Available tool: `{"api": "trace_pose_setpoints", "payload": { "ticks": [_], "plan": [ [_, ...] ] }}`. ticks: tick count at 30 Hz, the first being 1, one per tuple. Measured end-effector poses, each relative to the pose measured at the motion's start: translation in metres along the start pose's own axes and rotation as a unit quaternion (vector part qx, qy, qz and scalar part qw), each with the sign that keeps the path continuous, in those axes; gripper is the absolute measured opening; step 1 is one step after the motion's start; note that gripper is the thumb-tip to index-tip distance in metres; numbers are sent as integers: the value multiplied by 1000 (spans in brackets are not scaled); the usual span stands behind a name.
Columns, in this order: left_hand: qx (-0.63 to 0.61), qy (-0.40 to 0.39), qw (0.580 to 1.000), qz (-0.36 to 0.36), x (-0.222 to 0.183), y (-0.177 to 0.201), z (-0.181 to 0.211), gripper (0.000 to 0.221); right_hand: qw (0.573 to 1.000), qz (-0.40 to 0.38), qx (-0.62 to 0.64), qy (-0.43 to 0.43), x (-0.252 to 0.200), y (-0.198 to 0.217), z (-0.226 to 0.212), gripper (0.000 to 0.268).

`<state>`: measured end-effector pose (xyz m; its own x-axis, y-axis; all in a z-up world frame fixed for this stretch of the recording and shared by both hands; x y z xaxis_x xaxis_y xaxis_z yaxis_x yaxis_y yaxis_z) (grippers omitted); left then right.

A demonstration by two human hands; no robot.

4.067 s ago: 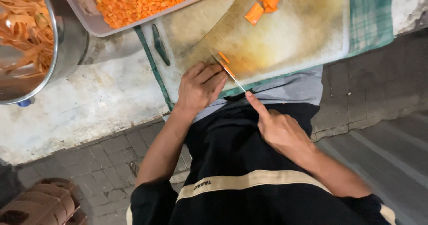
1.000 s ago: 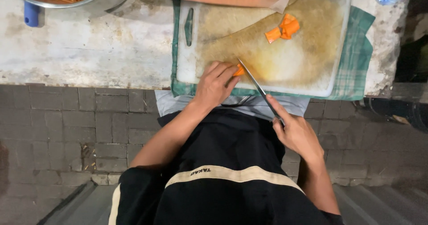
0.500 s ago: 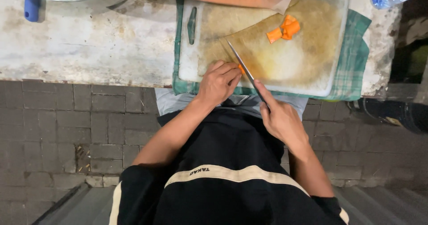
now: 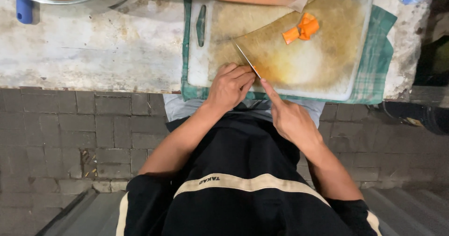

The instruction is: Slicing carrots into thin pieces on a cutting board using a kitchen knife at a fast pace.

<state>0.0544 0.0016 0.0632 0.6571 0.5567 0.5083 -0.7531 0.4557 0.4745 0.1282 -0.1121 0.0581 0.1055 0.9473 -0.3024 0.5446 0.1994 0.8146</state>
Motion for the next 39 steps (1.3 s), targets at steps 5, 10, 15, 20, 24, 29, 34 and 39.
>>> {"api": "trace_pose_setpoints", "payload": {
  "ticks": [5, 10, 15, 20, 24, 29, 34, 39],
  "plan": [
    [-7, -18, 1000, -2, 2, 3, 3, 7, 997, -49, 51, -38, 16, -10, 25, 64],
    [-32, -1, 999, -16, -7, 0, -10, 8, 993, -77, 77, -48, 27, 15, 9, 62],
    [-50, 24, 998, 2, -16, 6, -18, 15, 990, -109, 61, -68, 23, 24, -8, 65],
    [-18, -1, 1000, 3, -16, 3, -17, 9, 988, -111, 47, -99, 21, 21, -26, 67],
    [-6, 6, 1000, 7, -15, 1, -21, 8, 994, -62, 65, -56, 31, 0, -20, 67],
    [-53, 7, 998, -13, -9, 2, -24, 10, 995, -63, 55, -62, 44, -2, 0, 69],
    [-43, 10, 999, -3, -11, 9, -16, 9, 993, -87, 41, -72, 40, 18, -28, 69],
    [-36, -1, 999, 0, -13, 13, -16, 10, 991, -98, 30, -87, 33, 8, -27, 69]
  ]
}}
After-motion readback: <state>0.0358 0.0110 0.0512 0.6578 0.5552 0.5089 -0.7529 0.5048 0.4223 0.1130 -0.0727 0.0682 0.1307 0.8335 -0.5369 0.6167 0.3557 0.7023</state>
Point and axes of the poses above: each hand's wrist, its own x-axis towards the middle knuckle, its own y-axis out of the back of the hand, z = x × y, the point moved 10 cm from there along x, towards the middle knuckle, and after that the axes turned 10 degrees about y, right-handed, at the moved point
